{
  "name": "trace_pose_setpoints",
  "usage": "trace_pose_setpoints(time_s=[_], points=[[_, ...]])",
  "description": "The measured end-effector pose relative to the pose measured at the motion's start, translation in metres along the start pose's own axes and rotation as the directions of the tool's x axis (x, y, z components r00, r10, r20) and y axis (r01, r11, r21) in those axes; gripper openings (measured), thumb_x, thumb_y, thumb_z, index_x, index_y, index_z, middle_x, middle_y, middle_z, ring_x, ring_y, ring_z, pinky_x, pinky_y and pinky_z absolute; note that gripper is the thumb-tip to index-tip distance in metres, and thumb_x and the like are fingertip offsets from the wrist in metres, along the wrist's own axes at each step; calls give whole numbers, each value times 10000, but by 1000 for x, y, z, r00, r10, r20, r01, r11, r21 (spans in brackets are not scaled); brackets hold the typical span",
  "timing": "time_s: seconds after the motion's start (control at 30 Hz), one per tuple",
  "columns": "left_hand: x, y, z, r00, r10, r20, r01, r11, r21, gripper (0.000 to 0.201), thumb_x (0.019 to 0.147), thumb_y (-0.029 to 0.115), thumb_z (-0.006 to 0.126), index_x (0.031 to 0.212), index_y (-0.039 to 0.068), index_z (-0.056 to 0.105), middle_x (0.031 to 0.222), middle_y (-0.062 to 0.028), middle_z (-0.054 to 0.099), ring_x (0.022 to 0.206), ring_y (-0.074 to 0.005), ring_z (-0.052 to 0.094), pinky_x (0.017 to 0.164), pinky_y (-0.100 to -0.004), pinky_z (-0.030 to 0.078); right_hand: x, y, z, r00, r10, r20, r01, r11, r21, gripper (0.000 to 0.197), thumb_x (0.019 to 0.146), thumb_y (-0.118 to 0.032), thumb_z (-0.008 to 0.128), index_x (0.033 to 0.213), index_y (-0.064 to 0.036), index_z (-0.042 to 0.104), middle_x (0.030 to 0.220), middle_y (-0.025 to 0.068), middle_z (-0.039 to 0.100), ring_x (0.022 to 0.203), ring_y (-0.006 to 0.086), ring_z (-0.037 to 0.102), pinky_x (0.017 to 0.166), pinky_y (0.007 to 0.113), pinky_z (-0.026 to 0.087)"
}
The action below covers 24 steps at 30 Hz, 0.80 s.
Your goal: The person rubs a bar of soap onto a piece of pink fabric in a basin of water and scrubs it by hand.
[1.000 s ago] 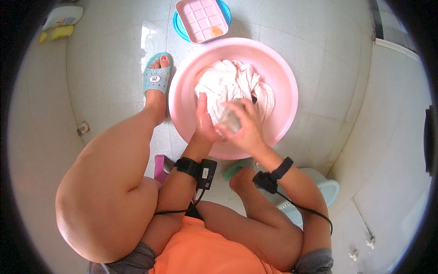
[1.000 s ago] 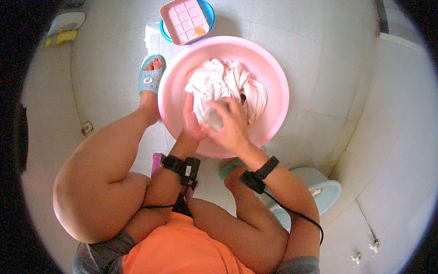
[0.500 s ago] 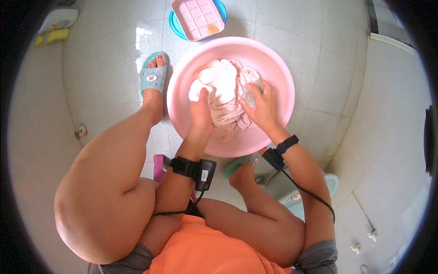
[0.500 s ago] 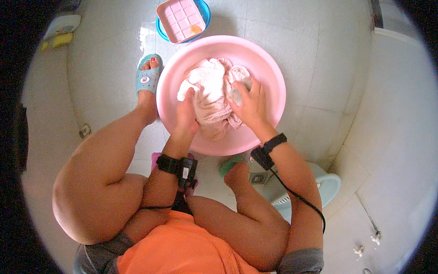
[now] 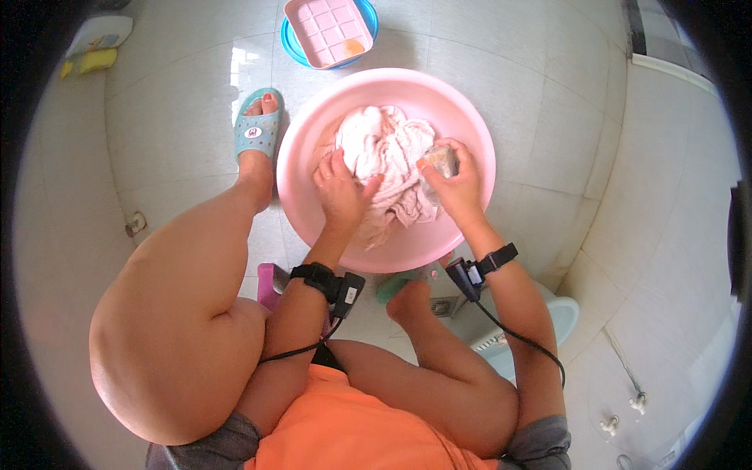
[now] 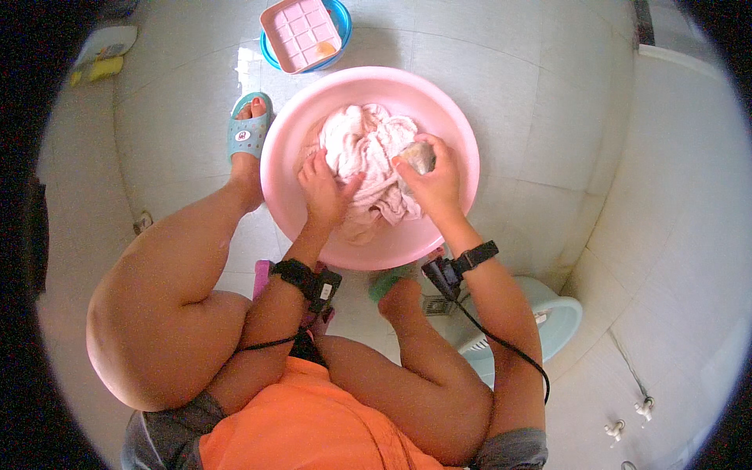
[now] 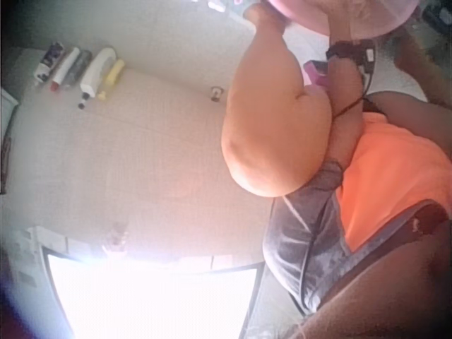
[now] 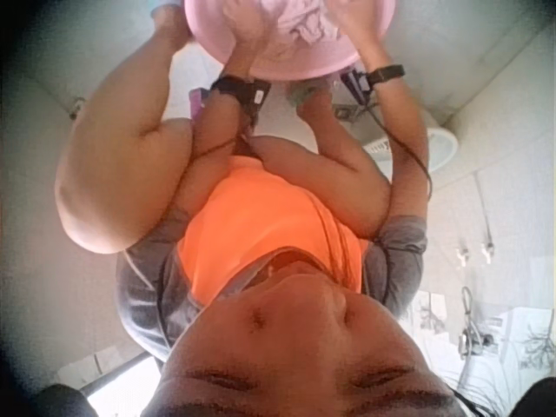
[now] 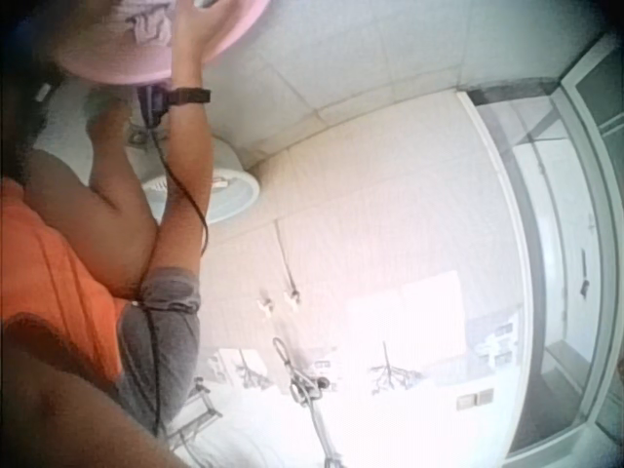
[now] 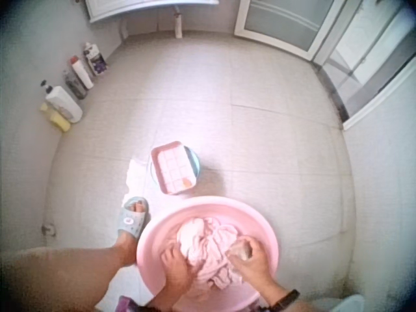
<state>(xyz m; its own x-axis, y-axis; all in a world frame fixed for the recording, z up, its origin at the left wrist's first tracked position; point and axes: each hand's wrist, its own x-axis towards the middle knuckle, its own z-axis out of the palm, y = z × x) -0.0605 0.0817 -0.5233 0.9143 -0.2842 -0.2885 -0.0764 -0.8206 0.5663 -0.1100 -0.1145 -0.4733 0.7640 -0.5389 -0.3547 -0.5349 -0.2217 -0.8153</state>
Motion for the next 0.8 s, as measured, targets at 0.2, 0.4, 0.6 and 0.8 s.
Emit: trace_pose_setpoints(time_s=[0.2, 0.4, 0.6, 0.8], points=[[27, 6, 1, 866, -331, 375, 499, 508, -702, 449, 909, 269, 594, 1224, -40, 511, 1141, -105, 619, 1035, -286, 602, 904, -411, 479, -7, 24, 7, 997, 77, 15, -78, 995, 60, 464, 735, -217, 798, 1114, -68, 575, 1068, 132, 579, 1018, 244, 571, 890, 347, 457], [20, 105, -34, 769, 35, 639, 595, -404, -695, 365, 952, 218, 517, 1259, 21, 508, 1159, -84, 619, 1058, -209, 612, 910, -352, 512, 27, 33, -6, 998, 28, -63, -18, 986, 164, 466, 746, -208, 791, 1116, -37, 565, 1085, 123, 601, 1031, 231, 573, 901, 341, 456], [24, 146, -71, 800, 330, 501, 600, -431, -674, 614, 946, 420, 513, 1418, 60, 356, 1362, -129, 500, 1202, -258, 540, 1023, -451, 440, 64, 38, -56, 967, 84, -239, -81, 996, 23, 409, 786, -169, 749, 1123, -47, 551, 1053, 113, 615, 1001, 218, 575, 869, 342, 462], [27, 102, -21, 787, -55, 614, 583, -258, -771, 510, 1028, 364, 310, 1409, 28, 352, 1381, -107, 479, 1252, -228, 490, 1067, -374, 386, 50, -24, -75, 978, 5, -209, 65, 943, 327, 414, 764, -132, 739, 1122, -75, 537, 1050, 79, 582, 1004, 178, 559, 839, 330, 477]])
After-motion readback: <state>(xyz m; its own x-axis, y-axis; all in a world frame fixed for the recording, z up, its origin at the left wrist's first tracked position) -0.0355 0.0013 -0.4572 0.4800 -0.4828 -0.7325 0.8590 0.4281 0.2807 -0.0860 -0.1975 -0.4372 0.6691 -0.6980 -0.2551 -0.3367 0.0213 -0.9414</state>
